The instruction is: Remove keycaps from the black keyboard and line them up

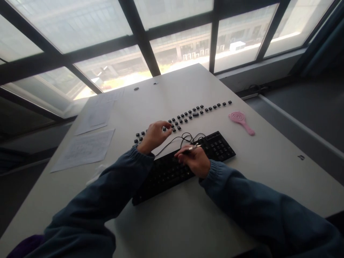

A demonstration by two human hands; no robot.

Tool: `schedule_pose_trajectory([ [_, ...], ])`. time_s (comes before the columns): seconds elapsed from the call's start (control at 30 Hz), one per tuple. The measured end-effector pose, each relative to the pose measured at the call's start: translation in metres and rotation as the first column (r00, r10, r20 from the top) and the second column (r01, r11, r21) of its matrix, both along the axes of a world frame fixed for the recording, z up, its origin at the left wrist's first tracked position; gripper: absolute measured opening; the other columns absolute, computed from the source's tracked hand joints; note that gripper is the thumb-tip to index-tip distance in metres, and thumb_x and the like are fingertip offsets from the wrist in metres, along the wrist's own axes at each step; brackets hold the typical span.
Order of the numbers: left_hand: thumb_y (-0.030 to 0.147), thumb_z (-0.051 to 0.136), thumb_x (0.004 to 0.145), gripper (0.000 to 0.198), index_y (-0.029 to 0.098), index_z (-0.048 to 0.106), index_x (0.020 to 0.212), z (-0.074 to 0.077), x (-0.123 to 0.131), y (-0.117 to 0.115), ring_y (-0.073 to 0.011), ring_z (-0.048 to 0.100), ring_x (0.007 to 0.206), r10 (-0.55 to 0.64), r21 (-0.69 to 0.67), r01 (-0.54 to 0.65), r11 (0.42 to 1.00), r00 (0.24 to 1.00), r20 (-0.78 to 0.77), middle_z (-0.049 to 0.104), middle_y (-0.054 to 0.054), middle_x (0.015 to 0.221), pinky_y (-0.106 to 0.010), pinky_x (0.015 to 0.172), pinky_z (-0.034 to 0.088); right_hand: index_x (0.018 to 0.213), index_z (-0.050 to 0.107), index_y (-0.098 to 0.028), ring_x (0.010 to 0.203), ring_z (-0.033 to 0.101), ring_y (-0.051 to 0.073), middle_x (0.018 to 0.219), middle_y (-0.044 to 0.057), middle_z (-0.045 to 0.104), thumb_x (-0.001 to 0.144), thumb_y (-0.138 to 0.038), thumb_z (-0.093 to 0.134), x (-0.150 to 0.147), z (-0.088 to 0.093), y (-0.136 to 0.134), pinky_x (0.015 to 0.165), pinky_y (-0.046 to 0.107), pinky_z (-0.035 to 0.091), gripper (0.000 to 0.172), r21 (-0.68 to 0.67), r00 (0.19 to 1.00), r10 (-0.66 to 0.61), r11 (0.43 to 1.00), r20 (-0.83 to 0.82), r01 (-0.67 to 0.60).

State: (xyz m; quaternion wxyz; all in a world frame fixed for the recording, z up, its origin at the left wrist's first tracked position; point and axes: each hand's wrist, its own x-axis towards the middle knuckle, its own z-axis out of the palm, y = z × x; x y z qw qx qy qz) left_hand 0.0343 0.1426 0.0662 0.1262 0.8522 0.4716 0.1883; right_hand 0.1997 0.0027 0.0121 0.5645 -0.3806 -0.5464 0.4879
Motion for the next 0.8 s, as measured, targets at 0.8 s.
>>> schedule_pose_trajectory([
  [0.8,0.013,0.050,0.096,0.036,0.022,0.059,0.130,-0.081,-0.030,-0.206,-0.0254,0.044,0.139,-0.152,0.108,0.152,0.982,0.988,-0.013,0.057,-0.008,0.142,-0.048,0.116,0.037,0.076,0.072,-0.013,0.066,0.059,0.015,0.069,0.002,0.066,0.087,-0.031,0.064,0.006,0.001,0.061,0.064,0.026,0.046,0.023,-0.178,0.711,0.392,0.916,0.584,-0.359],
])
